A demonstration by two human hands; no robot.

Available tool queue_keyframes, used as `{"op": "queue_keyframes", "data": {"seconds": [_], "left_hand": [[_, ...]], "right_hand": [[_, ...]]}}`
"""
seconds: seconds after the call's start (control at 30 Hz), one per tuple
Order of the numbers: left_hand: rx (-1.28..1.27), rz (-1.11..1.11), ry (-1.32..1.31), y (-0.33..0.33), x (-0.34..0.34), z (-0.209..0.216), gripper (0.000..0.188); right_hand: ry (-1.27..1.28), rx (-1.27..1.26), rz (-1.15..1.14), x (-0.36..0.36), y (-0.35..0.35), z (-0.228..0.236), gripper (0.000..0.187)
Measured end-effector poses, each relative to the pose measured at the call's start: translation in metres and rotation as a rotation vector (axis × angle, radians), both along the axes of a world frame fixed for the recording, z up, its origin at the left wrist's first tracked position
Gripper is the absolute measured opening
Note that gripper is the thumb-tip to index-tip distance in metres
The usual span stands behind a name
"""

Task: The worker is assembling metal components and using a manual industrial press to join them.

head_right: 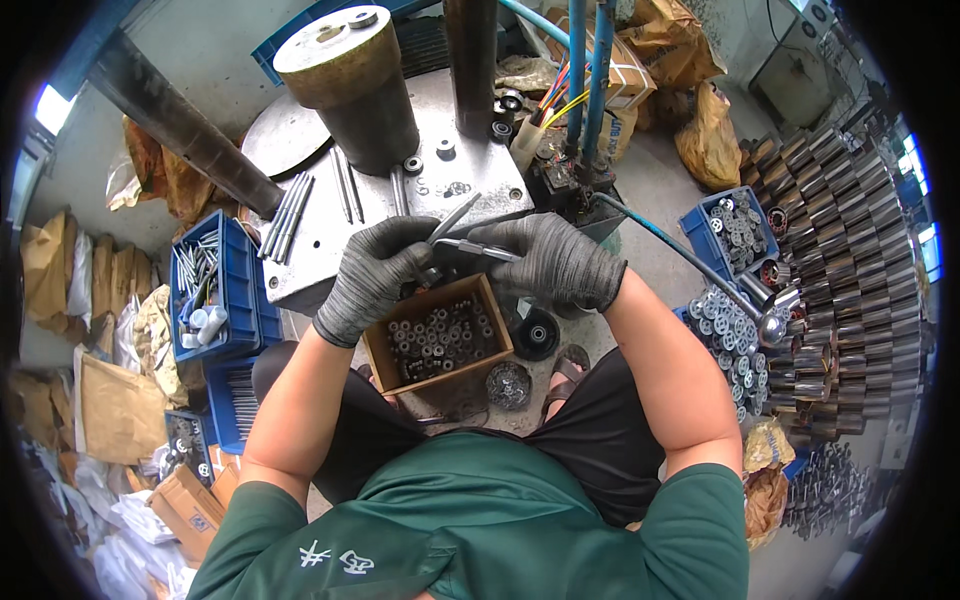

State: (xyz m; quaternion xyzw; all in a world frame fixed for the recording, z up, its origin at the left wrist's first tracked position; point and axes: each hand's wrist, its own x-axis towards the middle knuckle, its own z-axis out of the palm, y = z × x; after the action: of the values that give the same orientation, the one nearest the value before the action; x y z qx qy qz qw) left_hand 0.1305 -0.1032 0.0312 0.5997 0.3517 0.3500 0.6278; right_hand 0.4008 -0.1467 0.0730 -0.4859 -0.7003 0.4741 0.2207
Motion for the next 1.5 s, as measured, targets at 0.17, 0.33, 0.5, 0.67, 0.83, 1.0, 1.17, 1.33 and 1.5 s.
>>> {"op": "queue_keyframes", "data": {"seconds": [0.17, 0.33, 0.5, 0.67, 0.83, 1.0, 1.17, 1.33, 1.5], "left_hand": [[-0.081, -0.046, -0.106, 0.004, -0.007, 0.000, 0.037], [-0.211, -0.093, -0.167, 0.012, -0.014, -0.004, 0.037], [-0.201, -0.010, -0.251, 0.012, -0.006, -0.013, 0.035], [-0.238, -0.021, -0.347, 0.014, -0.001, -0.021, 0.037], [-0.302, -0.018, -0.327, 0.017, -0.005, -0.028, 0.043], [-0.482, -0.090, -0.570, 0.015, -0.005, -0.030, 0.050], [-0.565, -0.065, -0.748, 0.012, -0.002, -0.022, 0.050], [-0.693, 0.018, -0.911, 0.016, -0.006, -0.015, 0.048], [-0.555, 0.039, -0.940, 0.033, -0.028, -0.014, 0.054]], "right_hand": [[0.033, -0.036, -0.054, 0.011, 0.007, 0.008, 0.059], [0.100, -0.101, 0.042, 0.002, 0.010, 0.003, 0.053], [0.148, -0.160, 0.030, -0.004, 0.009, 0.001, 0.054], [0.107, -0.098, 0.052, -0.008, 0.012, -0.006, 0.055], [0.014, -0.003, 0.089, -0.013, 0.016, -0.013, 0.056], [-0.007, 0.008, 0.081, -0.013, 0.015, -0.014, 0.058], [-0.276, 0.403, 0.083, -0.022, 0.018, -0.031, 0.061], [0.346, -0.141, -0.024, -0.033, 0.014, -0.046, 0.054], [-0.204, 0.248, -0.032, -0.039, 0.028, -0.039, 0.046]]}}
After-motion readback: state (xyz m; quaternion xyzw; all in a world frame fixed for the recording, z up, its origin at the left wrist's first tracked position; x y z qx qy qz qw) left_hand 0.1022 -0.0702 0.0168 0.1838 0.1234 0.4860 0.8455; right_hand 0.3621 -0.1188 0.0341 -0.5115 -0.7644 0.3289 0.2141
